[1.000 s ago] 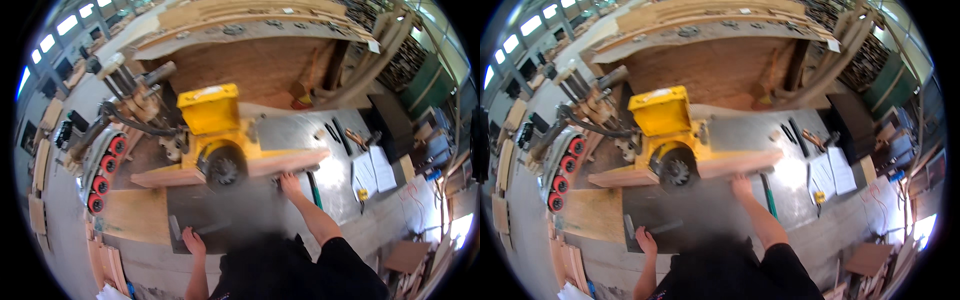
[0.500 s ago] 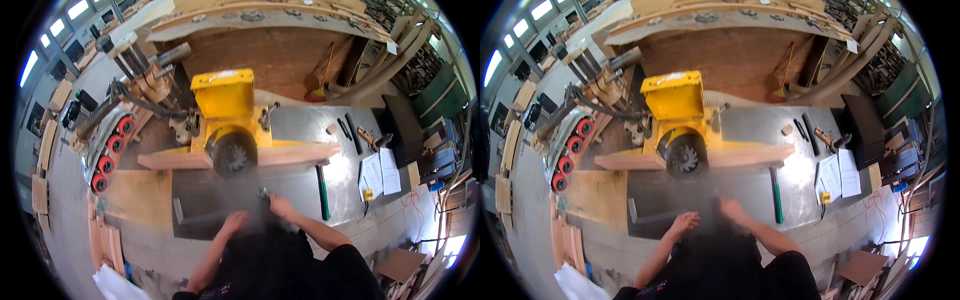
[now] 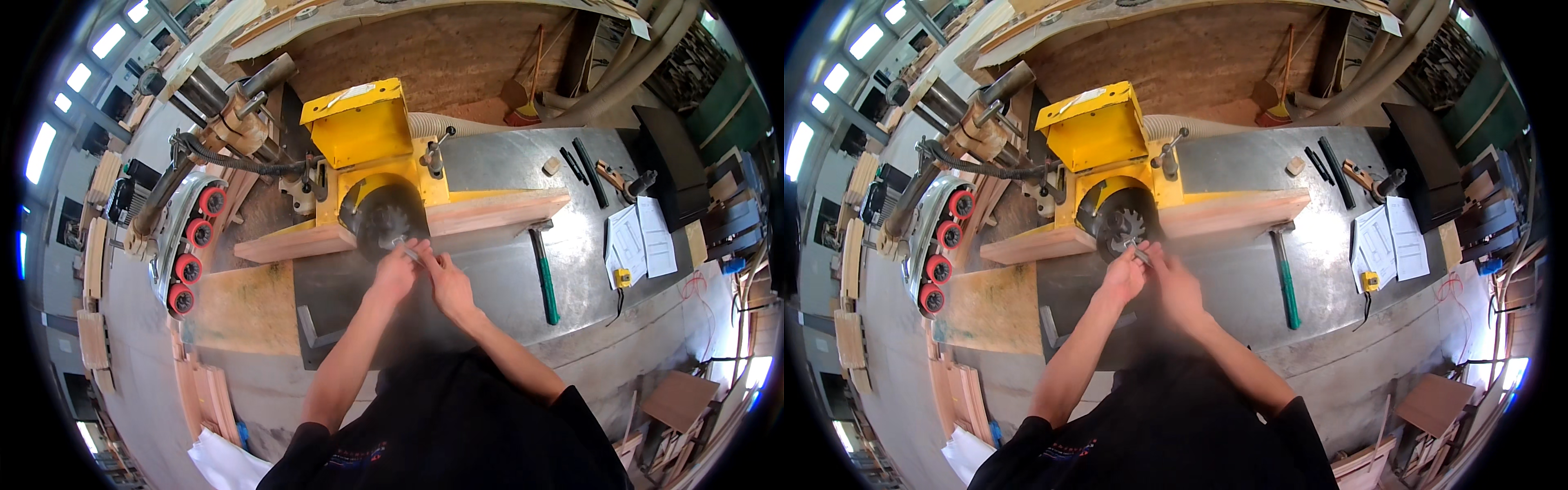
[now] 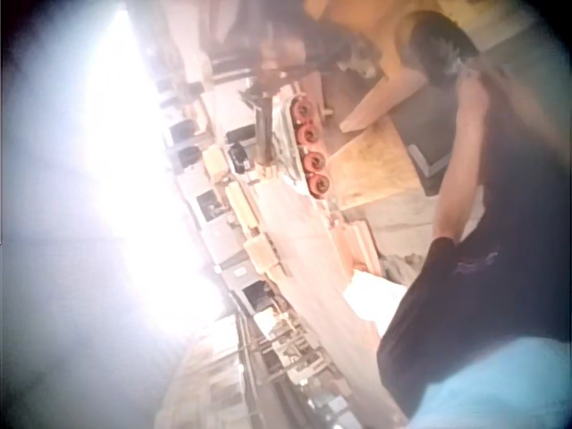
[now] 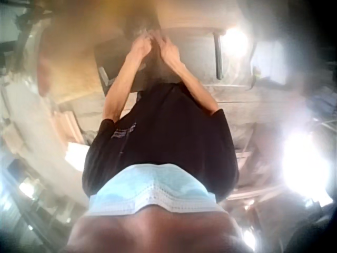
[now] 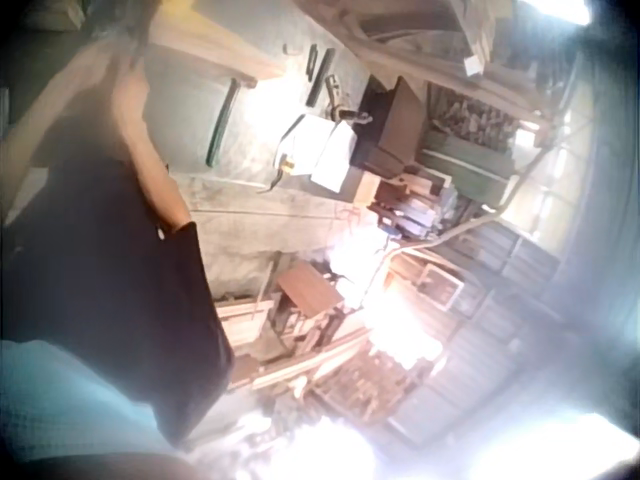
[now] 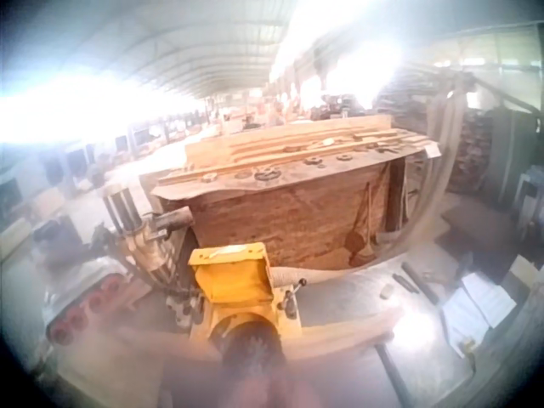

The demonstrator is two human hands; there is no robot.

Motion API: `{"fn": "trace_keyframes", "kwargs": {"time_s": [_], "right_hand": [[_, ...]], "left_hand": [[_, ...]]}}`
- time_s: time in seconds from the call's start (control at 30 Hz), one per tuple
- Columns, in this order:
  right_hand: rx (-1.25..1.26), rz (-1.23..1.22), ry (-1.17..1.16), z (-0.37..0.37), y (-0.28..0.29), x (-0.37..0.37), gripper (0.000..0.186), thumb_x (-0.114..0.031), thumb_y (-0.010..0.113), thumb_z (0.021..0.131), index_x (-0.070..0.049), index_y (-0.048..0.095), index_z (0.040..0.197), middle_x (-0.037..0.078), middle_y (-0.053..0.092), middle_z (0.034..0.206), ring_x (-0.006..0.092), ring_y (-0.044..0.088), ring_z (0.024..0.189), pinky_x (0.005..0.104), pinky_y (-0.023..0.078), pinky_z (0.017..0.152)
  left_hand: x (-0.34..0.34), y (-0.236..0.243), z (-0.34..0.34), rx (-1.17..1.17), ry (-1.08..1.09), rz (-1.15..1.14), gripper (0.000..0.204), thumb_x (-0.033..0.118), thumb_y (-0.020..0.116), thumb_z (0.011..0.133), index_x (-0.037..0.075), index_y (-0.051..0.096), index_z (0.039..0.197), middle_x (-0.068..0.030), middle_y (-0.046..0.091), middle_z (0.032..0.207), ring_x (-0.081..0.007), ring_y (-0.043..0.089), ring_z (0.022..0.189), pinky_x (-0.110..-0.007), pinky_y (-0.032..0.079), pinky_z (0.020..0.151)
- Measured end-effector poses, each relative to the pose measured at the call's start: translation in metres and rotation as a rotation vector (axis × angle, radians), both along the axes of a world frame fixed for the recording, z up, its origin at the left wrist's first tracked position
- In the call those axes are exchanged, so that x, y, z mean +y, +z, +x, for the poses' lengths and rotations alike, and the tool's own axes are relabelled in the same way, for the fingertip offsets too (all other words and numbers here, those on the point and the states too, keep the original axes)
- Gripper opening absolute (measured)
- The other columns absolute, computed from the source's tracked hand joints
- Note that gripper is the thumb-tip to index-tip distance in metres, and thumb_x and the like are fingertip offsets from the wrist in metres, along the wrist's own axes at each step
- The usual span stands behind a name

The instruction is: The person operates a yellow mortising machine to drill holes into wooden planks. They retrieve planks from a nearby stack, position them under the machine, and use a wrench to tighten the blade assembly before and after drilling. The person also walks through the workshop to collect materials and returns to continue the drilling process.

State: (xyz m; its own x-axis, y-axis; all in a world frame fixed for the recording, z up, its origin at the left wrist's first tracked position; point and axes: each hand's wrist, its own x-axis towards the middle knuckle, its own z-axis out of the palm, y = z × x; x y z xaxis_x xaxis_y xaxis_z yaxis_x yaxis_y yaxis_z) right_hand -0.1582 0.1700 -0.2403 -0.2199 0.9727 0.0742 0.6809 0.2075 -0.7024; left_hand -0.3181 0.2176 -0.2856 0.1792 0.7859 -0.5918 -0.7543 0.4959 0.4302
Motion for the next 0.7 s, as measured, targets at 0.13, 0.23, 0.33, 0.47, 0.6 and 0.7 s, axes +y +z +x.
{"fn": "trace_keyframes", "kwargs": {"time_s": [0.13,0.23,0.33,0.47,0.6,0.7], "right_hand": [[0.037,0.096,-0.045,-0.003,-0.010,0.017,0.055,-0.002,0.050,0.093,-0.021,0.046,0.145,0.014,0.058,0.109,0.0375,0.064,0.093,0.0472,0.054,0.074],[0.039,0.077,-0.037,-0.009,-0.012,0.023,0.052,-0.005,0.051,0.094,-0.021,0.047,0.144,0.015,0.058,0.109,0.0378,0.062,0.098,0.0465,0.054,0.077],[0.084,0.038,0.015,-0.014,-0.009,0.023,0.047,-0.009,0.055,0.094,-0.016,0.049,0.141,0.016,0.058,0.115,0.0388,0.060,0.105,0.0472,0.053,0.083],[0.130,0.103,0.016,0.003,-0.008,0.011,0.046,-0.015,0.062,0.092,-0.007,0.051,0.136,0.018,0.058,0.121,0.0404,0.058,0.110,0.0478,0.050,0.092],[-0.107,-0.018,-0.266,0.082,-0.056,0.002,0.047,-0.027,0.063,0.094,0.001,0.052,0.129,0.021,0.058,0.126,0.0414,0.056,0.112,0.0521,0.045,0.097],[-0.373,0.095,-0.608,0.160,-0.076,-0.001,0.054,-0.031,0.066,0.091,0.001,0.051,0.131,0.019,0.059,0.125,0.0388,0.054,0.116,0.0510,0.043,0.098]], "left_hand": [[0.025,0.017,0.010,0.079,-0.005,-0.036,0.044,0.032,0.025,0.111,0.003,0.042,0.139,-0.0161,0.057,0.139,-0.0298,0.056,0.125,-0.042,0.045,0.106],[0.037,0.010,0.004,0.077,0.047,-0.063,0.042,0.032,0.025,0.111,0.004,0.044,0.136,-0.0144,0.059,0.135,-0.0296,0.059,0.122,-0.043,0.047,0.103],[0.047,0.001,-0.004,0.030,0.136,-0.090,0.039,0.032,0.026,0.111,0.005,0.051,0.125,-0.0117,0.062,0.122,-0.0279,0.062,0.111,-0.042,0.050,0.097],[0.051,-0.019,-0.020,-0.117,0.193,-0.037,0.030,0.030,0.037,0.109,0.006,0.055,0.109,-0.0084,0.060,0.096,-0.0225,0.059,0.089,-0.038,0.050,0.079],[0.056,-0.011,-0.005,0.018,0.250,-0.159,0.033,0.042,0.054,0.103,0.010,0.055,0.096,-0.0039,0.054,0.080,-0.0174,0.052,0.071,-0.033,0.044,0.061],[0.063,-0.026,-0.017,0.105,0.230,-0.258,0.042,0.051,0.066,0.094,0.010,0.056,0.093,-0.0036,0.054,0.075,-0.0169,0.050,0.062,-0.031,0.041,0.051]]}}
